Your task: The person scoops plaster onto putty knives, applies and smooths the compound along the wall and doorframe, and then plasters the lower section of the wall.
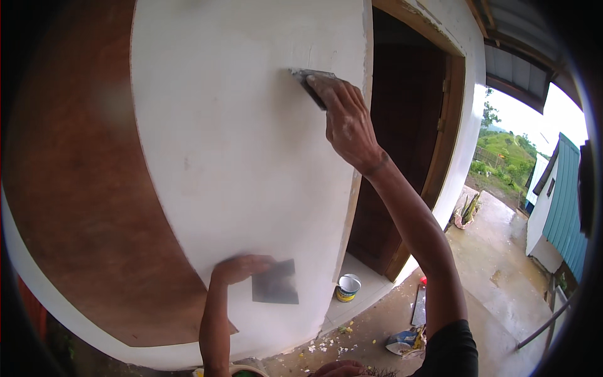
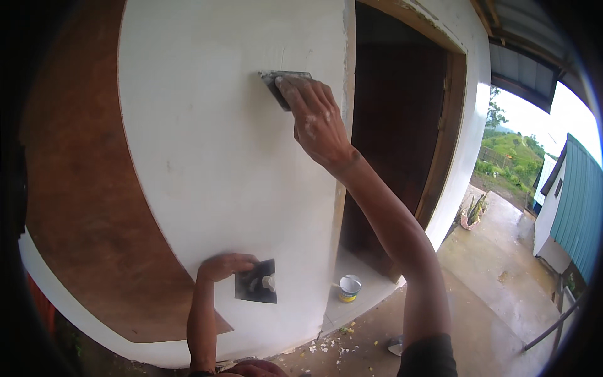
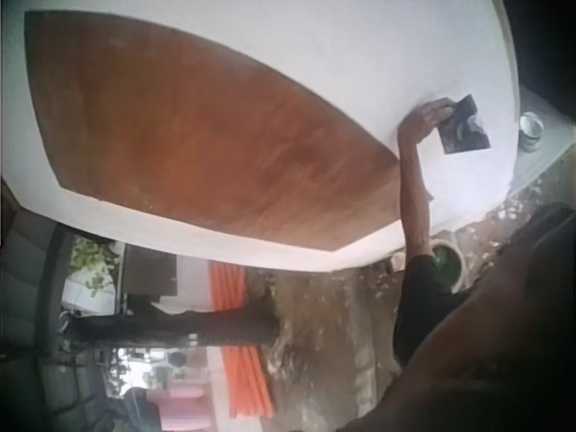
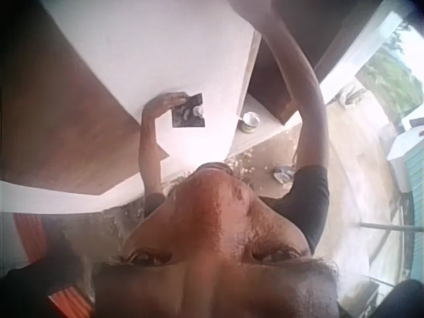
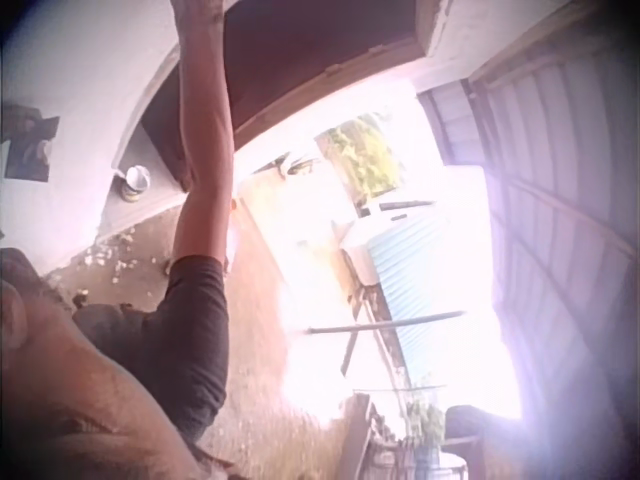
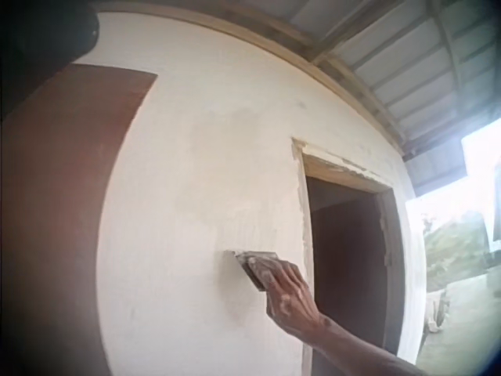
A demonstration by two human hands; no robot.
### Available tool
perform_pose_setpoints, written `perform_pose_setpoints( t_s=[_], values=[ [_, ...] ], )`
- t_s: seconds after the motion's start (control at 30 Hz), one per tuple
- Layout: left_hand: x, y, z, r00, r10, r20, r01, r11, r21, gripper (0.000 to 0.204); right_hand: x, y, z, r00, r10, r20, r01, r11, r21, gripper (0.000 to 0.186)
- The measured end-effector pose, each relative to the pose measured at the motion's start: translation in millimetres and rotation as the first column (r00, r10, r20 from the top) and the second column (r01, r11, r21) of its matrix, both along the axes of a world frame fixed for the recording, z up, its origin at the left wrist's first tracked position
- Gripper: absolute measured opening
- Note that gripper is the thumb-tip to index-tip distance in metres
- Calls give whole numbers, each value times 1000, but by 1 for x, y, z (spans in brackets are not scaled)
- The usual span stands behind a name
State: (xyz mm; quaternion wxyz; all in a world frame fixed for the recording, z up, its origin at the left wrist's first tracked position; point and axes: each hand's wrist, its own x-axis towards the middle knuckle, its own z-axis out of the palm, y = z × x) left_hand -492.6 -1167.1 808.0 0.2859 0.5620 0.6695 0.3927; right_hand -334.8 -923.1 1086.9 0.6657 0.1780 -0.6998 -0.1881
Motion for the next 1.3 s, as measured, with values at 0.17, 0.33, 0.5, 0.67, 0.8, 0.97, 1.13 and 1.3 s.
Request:
perform_pose_setpoints(
  t_s=[0.17,0.33,0.5,0.67,0.8,0.97,1.13,1.3],
  values=[
    [0,8,7,993,-115,-13,115,993,5,33,-10,-1,68,989,-39,-139,30,997,-66,52],
    [-2,9,8,987,-159,22,159,987,-22,35,-26,-17,18,998,-45,-43,46,999,10,49],
    [5,6,18,982,-189,14,188,980,60,31,-2,-35,-42,989,-92,112,91,996,12,47],
    [11,2,23,991,-112,-69,112,994,-8,32,14,0,50,991,-50,-124,49,999,-16,41],
    [9,19,22,982,-188,-23,188,982,-11,35,21,50,97,993,-94,-67,89,993,-76,39],
    [-2,22,9,981,-194,-14,193,981,-22,35,22,45,30,992,-122,38,120,992,34,38],
    [1,-6,5,995,-20,-99,19,1000,-9,37,45,19,-56,945,-61,321,55,998,29,44],
    [-11,10,-7,998,-44,-53,40,996,-75,40,96,48,-17,959,-73,274,97,993,-72,49]
  ],
)
